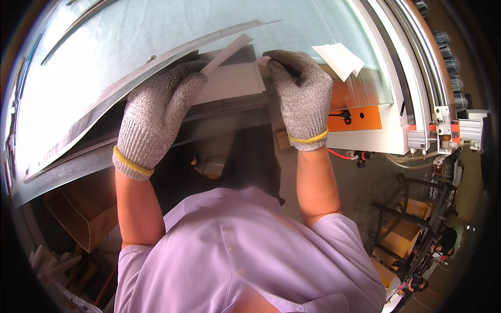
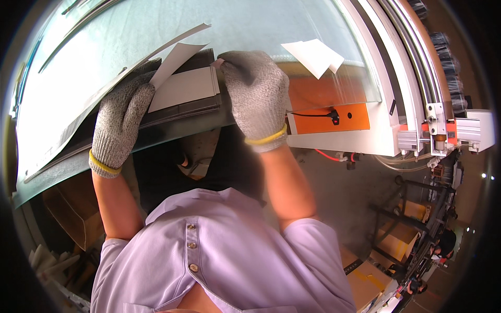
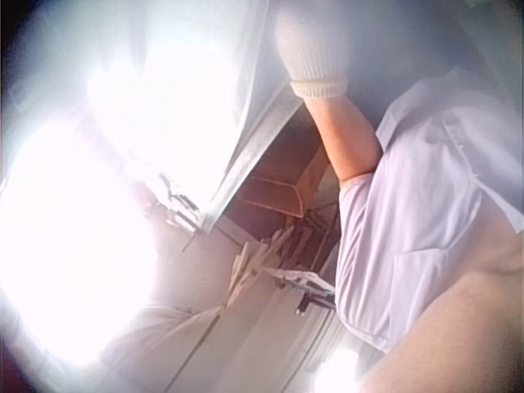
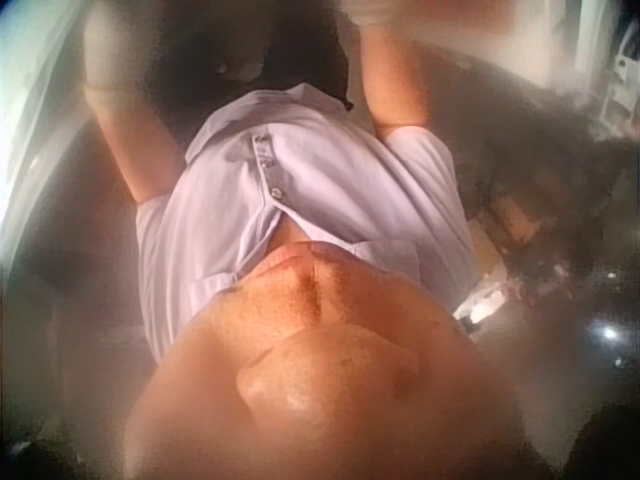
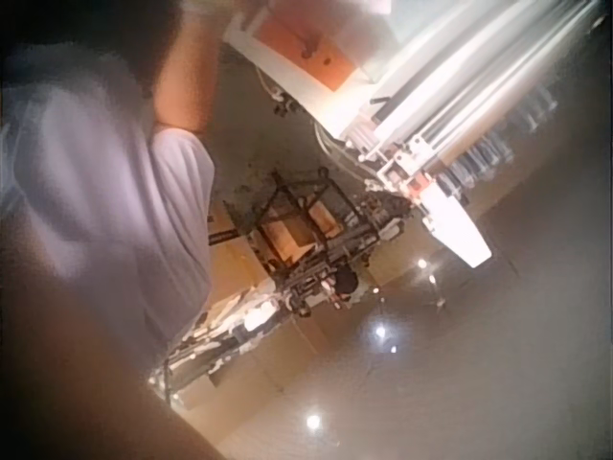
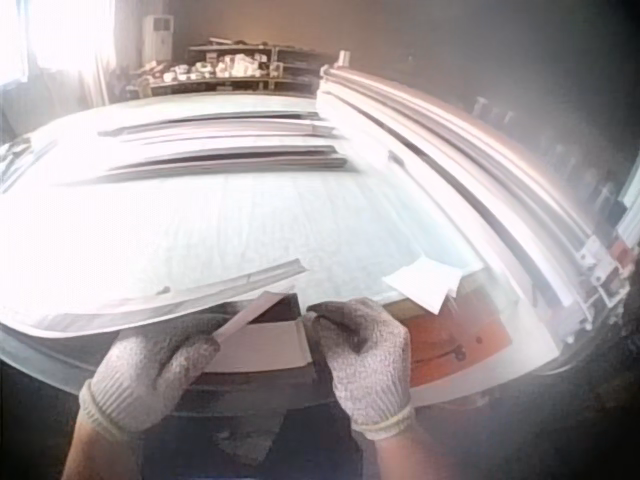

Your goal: The person picks up a long metal bar and moves to a workbench. They then use a sanding block to sand the edges of the metal bar repeatedly.

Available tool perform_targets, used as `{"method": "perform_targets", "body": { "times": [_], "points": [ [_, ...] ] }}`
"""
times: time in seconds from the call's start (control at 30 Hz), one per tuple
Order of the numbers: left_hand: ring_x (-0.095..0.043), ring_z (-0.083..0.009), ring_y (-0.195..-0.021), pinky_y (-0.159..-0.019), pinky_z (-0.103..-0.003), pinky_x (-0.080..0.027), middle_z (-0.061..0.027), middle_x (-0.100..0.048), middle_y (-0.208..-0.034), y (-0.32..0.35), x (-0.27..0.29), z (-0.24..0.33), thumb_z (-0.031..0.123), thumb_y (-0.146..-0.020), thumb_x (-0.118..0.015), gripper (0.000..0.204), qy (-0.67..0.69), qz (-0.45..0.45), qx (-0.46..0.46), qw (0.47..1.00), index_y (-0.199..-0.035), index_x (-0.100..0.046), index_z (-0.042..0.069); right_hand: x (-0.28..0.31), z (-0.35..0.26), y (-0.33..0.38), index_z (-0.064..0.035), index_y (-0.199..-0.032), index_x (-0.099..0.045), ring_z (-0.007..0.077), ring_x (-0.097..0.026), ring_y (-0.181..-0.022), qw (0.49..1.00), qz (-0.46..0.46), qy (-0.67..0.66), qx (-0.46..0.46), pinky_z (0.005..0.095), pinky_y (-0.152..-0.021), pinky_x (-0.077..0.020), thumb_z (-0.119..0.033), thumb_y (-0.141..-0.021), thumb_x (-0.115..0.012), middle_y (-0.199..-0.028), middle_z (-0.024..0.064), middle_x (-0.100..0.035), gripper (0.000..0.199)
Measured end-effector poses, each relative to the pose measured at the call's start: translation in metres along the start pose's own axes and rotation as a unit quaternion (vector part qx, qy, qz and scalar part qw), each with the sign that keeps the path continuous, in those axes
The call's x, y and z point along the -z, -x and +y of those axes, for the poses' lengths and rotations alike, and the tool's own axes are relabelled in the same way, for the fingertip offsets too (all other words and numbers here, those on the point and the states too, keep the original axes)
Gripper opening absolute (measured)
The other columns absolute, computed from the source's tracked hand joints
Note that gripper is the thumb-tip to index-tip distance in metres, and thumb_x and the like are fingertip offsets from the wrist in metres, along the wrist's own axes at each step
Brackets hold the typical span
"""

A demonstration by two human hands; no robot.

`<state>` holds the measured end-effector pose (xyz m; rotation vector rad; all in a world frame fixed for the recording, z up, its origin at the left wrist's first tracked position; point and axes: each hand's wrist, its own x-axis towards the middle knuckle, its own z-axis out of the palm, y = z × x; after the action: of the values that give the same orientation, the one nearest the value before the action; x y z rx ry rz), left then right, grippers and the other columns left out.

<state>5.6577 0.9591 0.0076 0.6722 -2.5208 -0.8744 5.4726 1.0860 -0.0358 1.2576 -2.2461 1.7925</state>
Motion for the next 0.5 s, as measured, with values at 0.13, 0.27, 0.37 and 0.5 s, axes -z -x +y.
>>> {"method": "perform_targets", "body": {
  "times": [0.13,0.27,0.37,0.5],
  "points": [
    [-0.064,-0.0362,-0.106,-0.098,-0.040,-0.049,-0.0218,-0.068,-0.117,0.001,-0.002,-0.021,0.015,-0.101,-0.057,0.028,-0.077,0.027,-0.139,0.987,-0.120,-0.068,-0.002,-0.001,-0.002,-0.002,0.0000,-0.093,-0.075,0.0292,-0.069,-0.078,0.999,-0.013,0.029,0.021,0.0364,-0.072,-0.0541,-0.007,-0.083,-0.075,-0.086,0.0153,-0.070,0.013],
    [-0.065,-0.0353,-0.104,-0.098,-0.040,-0.048,-0.0221,-0.069,-0.115,0.002,-0.002,-0.017,0.017,-0.101,-0.056,0.030,-0.044,0.017,-0.101,0.994,-0.120,-0.068,-0.003,-0.002,0.001,-0.002,-0.0004,-0.093,-0.075,0.0304,-0.068,-0.077,0.999,-0.013,0.034,0.026,0.0372,-0.071,-0.0539,-0.008,-0.084,-0.074,-0.085,0.0155,-0.070,0.012],
    [-0.065,-0.0347,-0.102,-0.097,-0.040,-0.048,-0.0221,-0.070,-0.113,0.000,-0.003,-0.016,0.018,-0.101,-0.057,0.031,-0.022,0.017,-0.083,0.996,-0.121,-0.068,-0.003,-0.003,0.003,-0.002,-0.0004,-0.093,-0.074,0.0311,-0.068,-0.077,0.998,-0.014,0.046,0.034,0.0374,-0.071,-0.0541,-0.009,-0.084,-0.074,-0.084,0.0159,-0.069,0.012],
    [-0.065,-0.0350,-0.100,-0.098,-0.040,-0.048,-0.0224,-0.070,-0.112,0.001,-0.003,-0.017,0.019,-0.101,-0.057,0.031,-0.020,0.019,-0.073,0.997,-0.121,-0.068,-0.002,-0.003,0.005,-0.003,-0.0003,-0.091,-0.074,0.0319,-0.068,-0.077,0.998,-0.015,0.044,0.044,0.0376,-0.071,-0.0542,-0.008,-0.083,-0.073,-0.084,0.0157,-0.069,0.012]
  ]
}}
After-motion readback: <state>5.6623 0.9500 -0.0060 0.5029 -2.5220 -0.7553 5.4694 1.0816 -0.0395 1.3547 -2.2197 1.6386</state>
